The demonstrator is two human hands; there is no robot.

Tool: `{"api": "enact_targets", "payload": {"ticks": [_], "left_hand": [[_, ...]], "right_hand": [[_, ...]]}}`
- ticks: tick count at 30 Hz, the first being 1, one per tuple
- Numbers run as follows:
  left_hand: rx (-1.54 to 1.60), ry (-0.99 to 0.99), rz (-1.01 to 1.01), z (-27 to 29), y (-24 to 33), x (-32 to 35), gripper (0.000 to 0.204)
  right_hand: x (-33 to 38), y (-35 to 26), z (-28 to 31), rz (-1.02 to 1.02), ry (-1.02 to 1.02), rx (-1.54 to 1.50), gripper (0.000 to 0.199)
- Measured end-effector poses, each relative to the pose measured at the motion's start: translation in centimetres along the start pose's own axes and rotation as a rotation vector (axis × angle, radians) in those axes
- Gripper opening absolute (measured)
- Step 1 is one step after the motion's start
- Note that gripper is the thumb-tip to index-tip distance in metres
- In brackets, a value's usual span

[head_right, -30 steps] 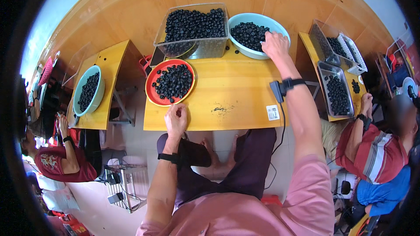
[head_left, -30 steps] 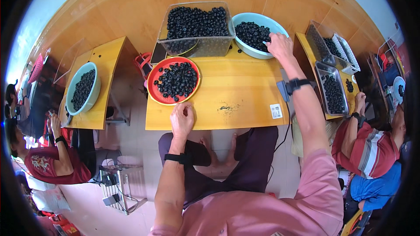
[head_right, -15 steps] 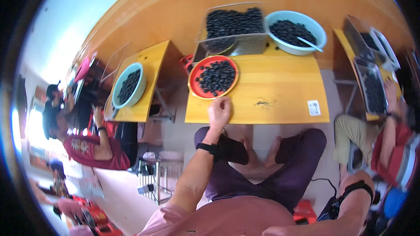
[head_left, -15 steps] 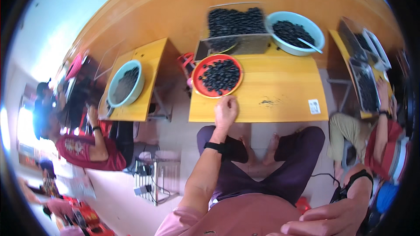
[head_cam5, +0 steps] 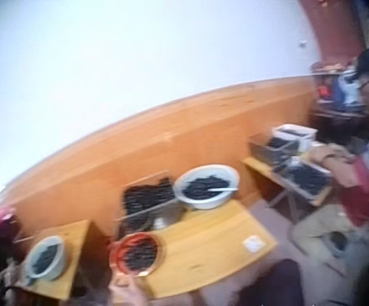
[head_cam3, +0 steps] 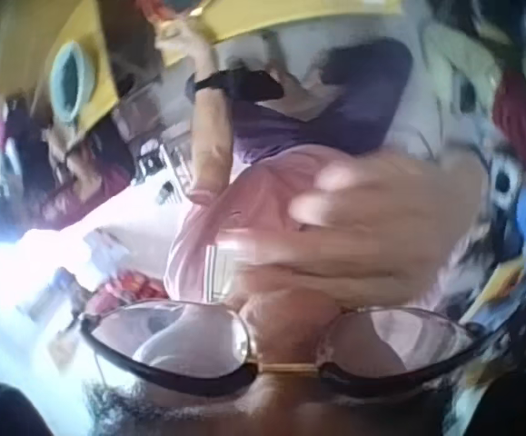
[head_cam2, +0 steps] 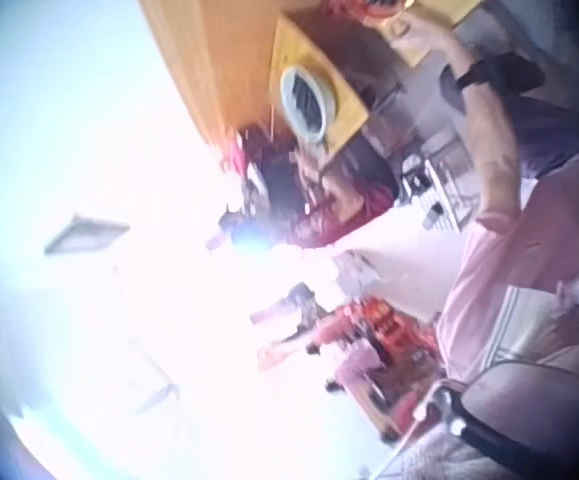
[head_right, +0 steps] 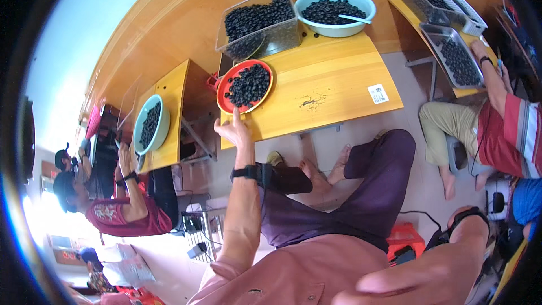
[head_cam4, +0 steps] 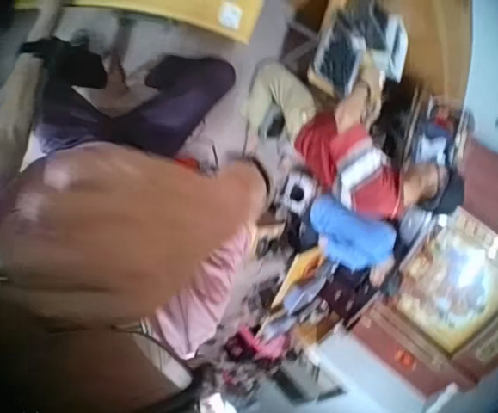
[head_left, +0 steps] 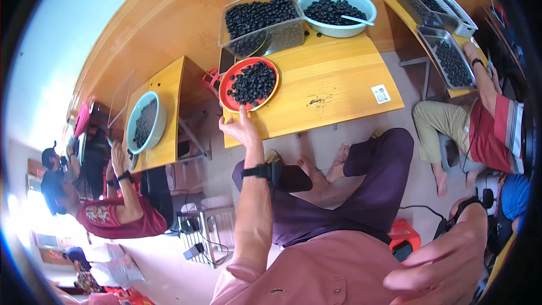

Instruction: Sorting and peeling black seeds at a production workstation.

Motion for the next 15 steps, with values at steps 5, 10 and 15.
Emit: {"api": "enact_targets", "payload": {"ticks": [5, 10, 15], "left_hand": [[0.013, -0.281, 0.46, -5.0, 1.4, 0.6, 0.051], [-0.071, -0.396, 0.522, -2.3, 0.7, -3.5, 0.004], [0.131, -0.562, 0.735, 1.1, 2.6, -2.0, 0.002]], "right_hand": [[8.5, -1.4, -2.0, -0.536, 0.033, 0.338, 0.025], [13.5, 6.6, -6.5, -0.732, -0.158, 0.47, 0.036], [34.5, 16.7, -7.9, -1.389, -0.135, 0.75, 0.063]]}}
Point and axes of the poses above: each hand's wrist, its own x-axis away from the middle knuckle, its own z-axis out of the back of the hand, y = z × x, the point moved 9 cm from there along -x, towards the middle knuckle, and after that the axes turned 15 degrees about x, right-handed, at the moved point
